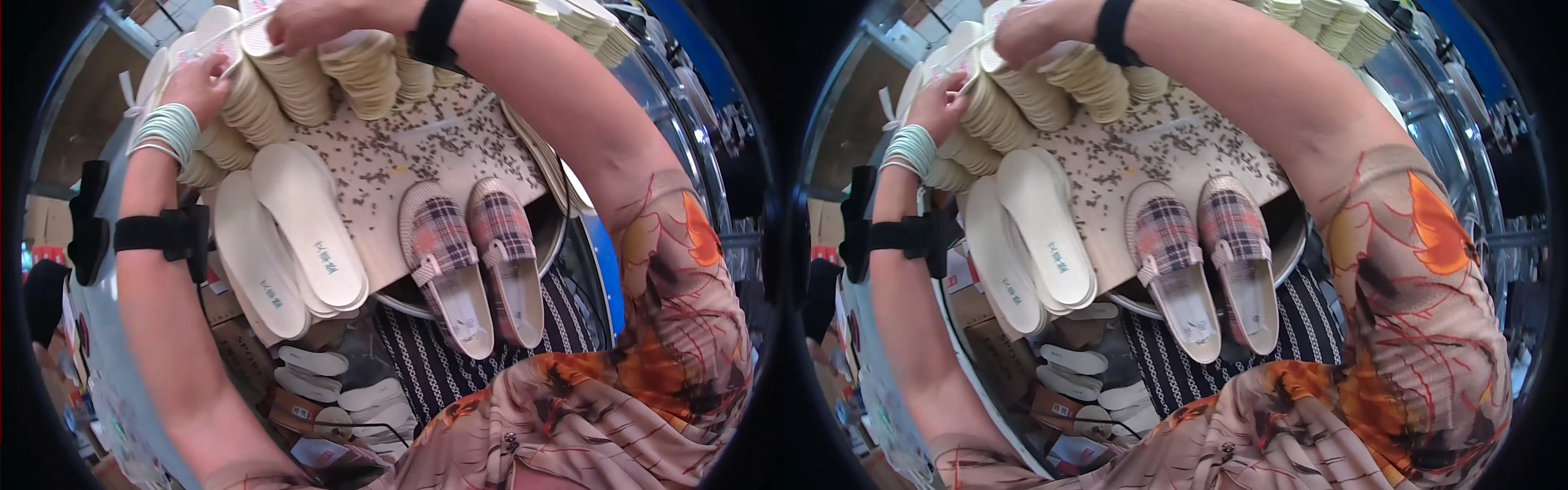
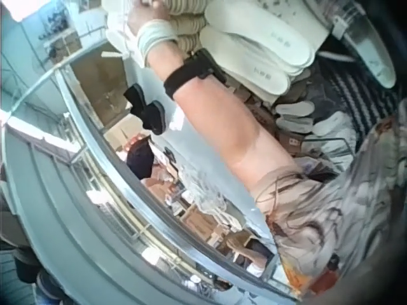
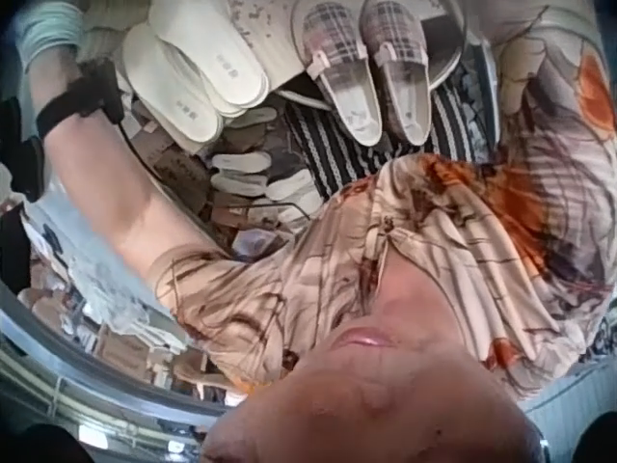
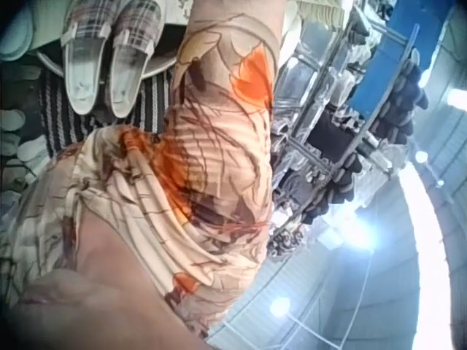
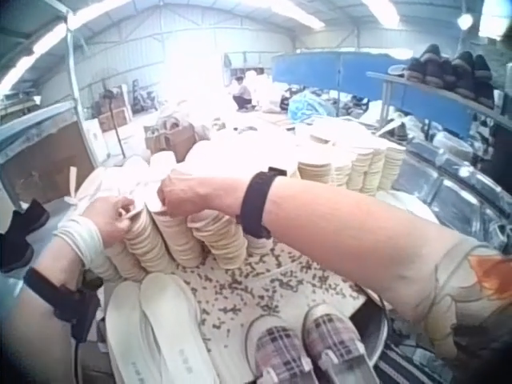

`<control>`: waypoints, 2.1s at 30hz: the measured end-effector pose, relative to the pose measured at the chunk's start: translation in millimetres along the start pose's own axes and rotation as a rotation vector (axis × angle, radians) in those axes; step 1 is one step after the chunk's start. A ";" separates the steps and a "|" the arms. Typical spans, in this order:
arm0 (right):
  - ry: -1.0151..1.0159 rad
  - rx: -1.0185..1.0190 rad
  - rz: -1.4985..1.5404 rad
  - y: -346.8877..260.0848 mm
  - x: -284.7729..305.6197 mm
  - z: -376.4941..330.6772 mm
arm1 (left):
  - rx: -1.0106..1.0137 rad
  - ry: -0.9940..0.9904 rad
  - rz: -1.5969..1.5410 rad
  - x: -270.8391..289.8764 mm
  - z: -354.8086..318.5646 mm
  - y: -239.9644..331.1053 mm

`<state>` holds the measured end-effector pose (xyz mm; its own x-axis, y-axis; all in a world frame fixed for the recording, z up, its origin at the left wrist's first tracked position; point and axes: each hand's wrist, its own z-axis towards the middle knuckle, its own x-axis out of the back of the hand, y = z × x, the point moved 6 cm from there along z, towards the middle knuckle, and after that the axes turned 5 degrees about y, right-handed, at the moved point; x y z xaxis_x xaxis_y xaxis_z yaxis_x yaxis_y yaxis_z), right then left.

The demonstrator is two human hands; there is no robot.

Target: The recorder assembles components of shoes, including inserting insoles and trimming excess material with scissors.

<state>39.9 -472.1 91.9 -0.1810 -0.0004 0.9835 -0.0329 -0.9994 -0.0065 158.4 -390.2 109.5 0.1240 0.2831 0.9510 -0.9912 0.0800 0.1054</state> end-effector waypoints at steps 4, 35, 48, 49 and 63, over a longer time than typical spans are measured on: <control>0.080 -0.080 -0.066 -8.8 -15.1 -4.4 | -0.174 0.044 0.380 -23.9 4.9 10.0; 0.327 -0.495 0.002 -43.6 32.5 -33.2 | 0.001 0.064 0.362 28.8 -41.2 -1.6; 0.384 -0.647 0.490 -166.7 58.4 -266.2 | -0.258 -0.451 -0.317 -86.8 -284.5 326.6; 0.403 -0.696 0.522 -175.6 60.9 -270.9 | -0.195 -0.315 -0.338 -75.4 -280.0 318.1; 0.470 -0.509 0.769 -245.3 91.1 -264.8 | 0.572 0.421 -0.194 418.2 -424.7 296.5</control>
<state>-228.8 -218.1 135.2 -0.6909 -0.5105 0.5119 -0.1378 -0.6022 -0.7864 -64.0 157.8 415.2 0.1929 0.6667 0.7199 -0.8047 -0.3124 0.5049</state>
